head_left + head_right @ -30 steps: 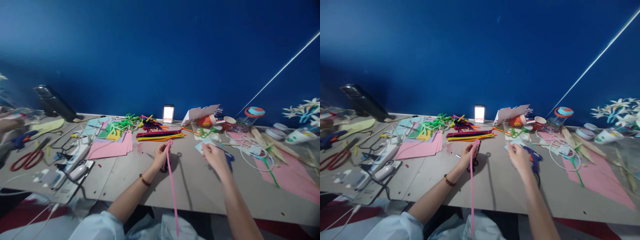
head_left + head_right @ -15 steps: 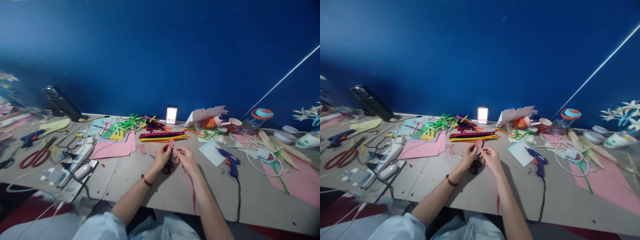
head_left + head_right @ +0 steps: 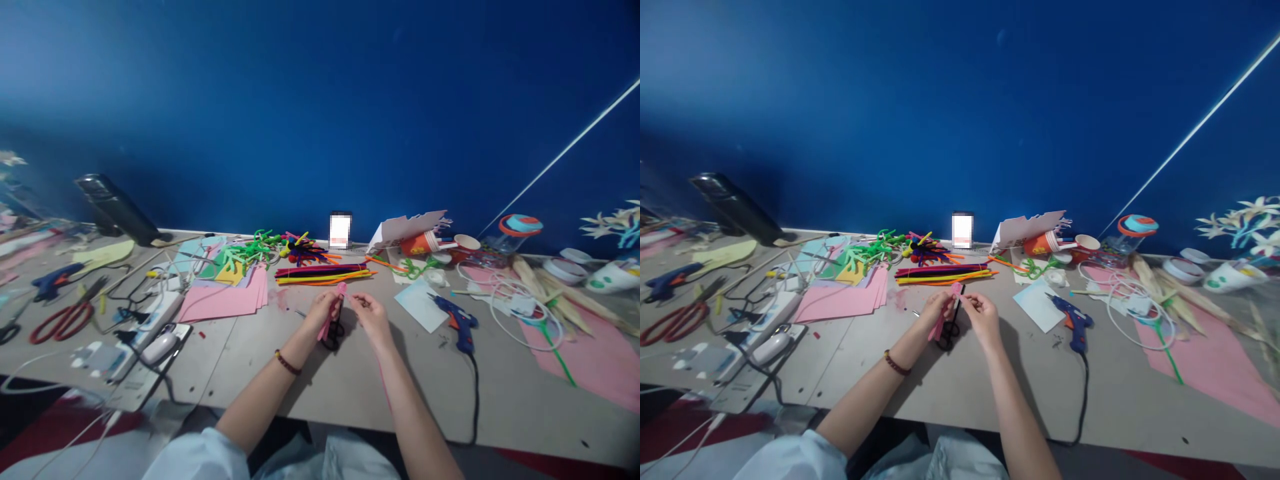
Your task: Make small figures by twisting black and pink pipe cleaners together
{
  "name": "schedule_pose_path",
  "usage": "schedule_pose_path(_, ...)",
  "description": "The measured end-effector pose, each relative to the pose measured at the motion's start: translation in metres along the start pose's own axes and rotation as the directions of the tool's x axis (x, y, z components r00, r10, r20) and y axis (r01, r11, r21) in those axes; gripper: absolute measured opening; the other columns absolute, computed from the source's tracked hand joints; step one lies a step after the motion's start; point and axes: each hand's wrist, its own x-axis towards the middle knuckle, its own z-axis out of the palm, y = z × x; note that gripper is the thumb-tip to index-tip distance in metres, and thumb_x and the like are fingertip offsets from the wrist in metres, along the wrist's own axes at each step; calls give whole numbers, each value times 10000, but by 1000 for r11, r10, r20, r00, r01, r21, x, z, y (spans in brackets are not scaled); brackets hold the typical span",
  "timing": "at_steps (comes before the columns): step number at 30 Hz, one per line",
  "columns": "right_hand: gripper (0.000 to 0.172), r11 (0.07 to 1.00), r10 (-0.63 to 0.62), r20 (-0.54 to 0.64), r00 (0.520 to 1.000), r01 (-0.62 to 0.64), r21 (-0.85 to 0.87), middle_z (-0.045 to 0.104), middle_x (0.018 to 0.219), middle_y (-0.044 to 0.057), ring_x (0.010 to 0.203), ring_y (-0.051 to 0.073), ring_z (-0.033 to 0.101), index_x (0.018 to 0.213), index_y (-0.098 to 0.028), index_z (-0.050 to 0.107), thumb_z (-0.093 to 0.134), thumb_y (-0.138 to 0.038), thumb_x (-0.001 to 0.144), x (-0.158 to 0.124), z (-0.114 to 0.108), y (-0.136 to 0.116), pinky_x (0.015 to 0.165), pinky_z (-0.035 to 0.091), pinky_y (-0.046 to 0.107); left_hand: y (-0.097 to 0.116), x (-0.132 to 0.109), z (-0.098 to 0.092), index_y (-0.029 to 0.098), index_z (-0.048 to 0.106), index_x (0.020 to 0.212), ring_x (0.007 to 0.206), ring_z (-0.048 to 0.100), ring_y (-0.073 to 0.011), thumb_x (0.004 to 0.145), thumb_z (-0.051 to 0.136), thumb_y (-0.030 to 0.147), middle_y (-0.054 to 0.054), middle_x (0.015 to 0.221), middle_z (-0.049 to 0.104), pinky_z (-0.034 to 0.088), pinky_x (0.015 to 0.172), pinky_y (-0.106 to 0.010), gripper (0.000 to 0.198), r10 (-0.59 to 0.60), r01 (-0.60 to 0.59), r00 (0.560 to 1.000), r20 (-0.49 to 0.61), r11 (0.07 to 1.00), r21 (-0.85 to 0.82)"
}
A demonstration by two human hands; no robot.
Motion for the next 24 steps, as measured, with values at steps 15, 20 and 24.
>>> schedule_pose_path(15, 407, 1000, -3, 22, 1000, 3, 9, 448, 486, -69, 378, 66, 358, 815, -168, 619, 692, -528, 640, -2, 2, 1, 334, 253, 188, 3, 2, -3, 117, 519, 650, 307, 244, -16, 823, 429, 162, 72, 434, 351, 225, 322, -129, 200, -266, 350, 931, 251, 846, -402)
schedule_pose_path(20, 424, 994, 54, 47, 997, -58, 88, 432, 466, -85, 352, 51, 325, 837, -166, 602, 705, -520, 627, -4, 4, -1, 300, 220, 168, 5, 0, -4, 97, 531, 676, 310, 263, -13, 850, 382, 142, 57, 461, 373, 245, 315, -120, 233, -265, 385, 916, 301, 792, -474)
schedule_pose_path(24, 435, 972, 129, 83, 988, -143, 184, 426, 466, -93, 355, 38, 316, 861, -164, 614, 741, -480, 591, -4, 6, -2, 303, 198, 150, 6, -2, -3, 106, 512, 650, 316, 246, -14, 851, 371, 134, 53, 464, 352, 243, 309, -115, 247, -267, 393, 913, 310, 780, -487)
